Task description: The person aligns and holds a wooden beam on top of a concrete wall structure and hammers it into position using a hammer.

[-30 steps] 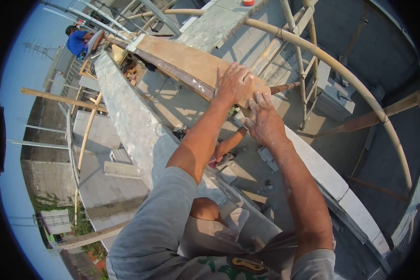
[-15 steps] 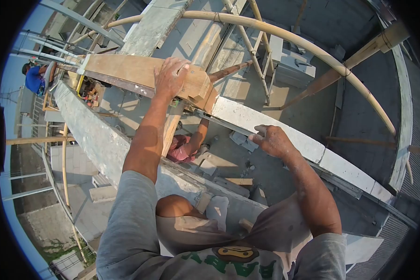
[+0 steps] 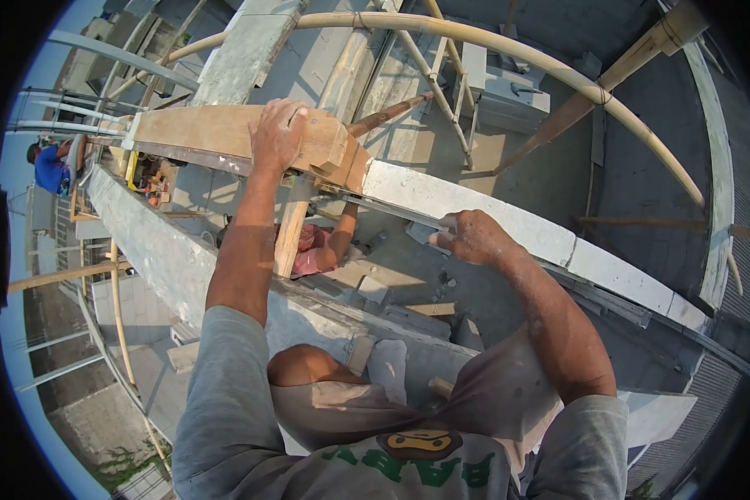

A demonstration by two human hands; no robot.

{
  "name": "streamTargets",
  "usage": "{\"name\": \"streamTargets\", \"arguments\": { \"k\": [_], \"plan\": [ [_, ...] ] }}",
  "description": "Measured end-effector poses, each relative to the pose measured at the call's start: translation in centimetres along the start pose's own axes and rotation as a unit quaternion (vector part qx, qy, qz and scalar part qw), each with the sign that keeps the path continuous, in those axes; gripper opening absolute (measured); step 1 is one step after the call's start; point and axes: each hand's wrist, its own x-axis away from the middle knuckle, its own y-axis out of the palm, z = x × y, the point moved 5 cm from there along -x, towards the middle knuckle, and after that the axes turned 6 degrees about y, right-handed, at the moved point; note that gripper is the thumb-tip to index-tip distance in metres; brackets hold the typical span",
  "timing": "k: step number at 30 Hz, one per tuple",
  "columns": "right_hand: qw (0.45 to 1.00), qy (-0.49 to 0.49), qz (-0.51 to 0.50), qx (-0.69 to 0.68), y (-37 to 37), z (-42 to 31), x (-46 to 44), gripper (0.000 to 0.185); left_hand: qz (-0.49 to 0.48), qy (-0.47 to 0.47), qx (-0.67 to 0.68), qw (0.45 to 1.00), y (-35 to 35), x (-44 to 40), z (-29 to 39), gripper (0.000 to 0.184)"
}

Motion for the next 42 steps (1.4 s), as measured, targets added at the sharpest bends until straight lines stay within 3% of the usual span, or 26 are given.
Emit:
{"name": "streamTargets", "arguments": {
  "k": [8, 30, 42],
  "plan": [
    [0.999, -0.006, 0.029, -0.016, -0.3, 0.0, -0.2, 0.045, -0.023, -0.003, -0.002, 1.000, -0.1, 0.1, 0.3, 0.037],
    [1.000, -0.010, -0.008, -0.006, 1.4, -0.3, -1.5, 0.047, -0.034, -0.010, -0.001, 0.999, -0.2, 0.0, 0.4, 0.034],
    [0.995, -0.008, -0.092, -0.039, 2.1, -3.2, -1.4, 0.043, -0.045, -0.005, -0.004, 0.999, -0.1, -0.1, 0.4, 0.034]
  ]
}}
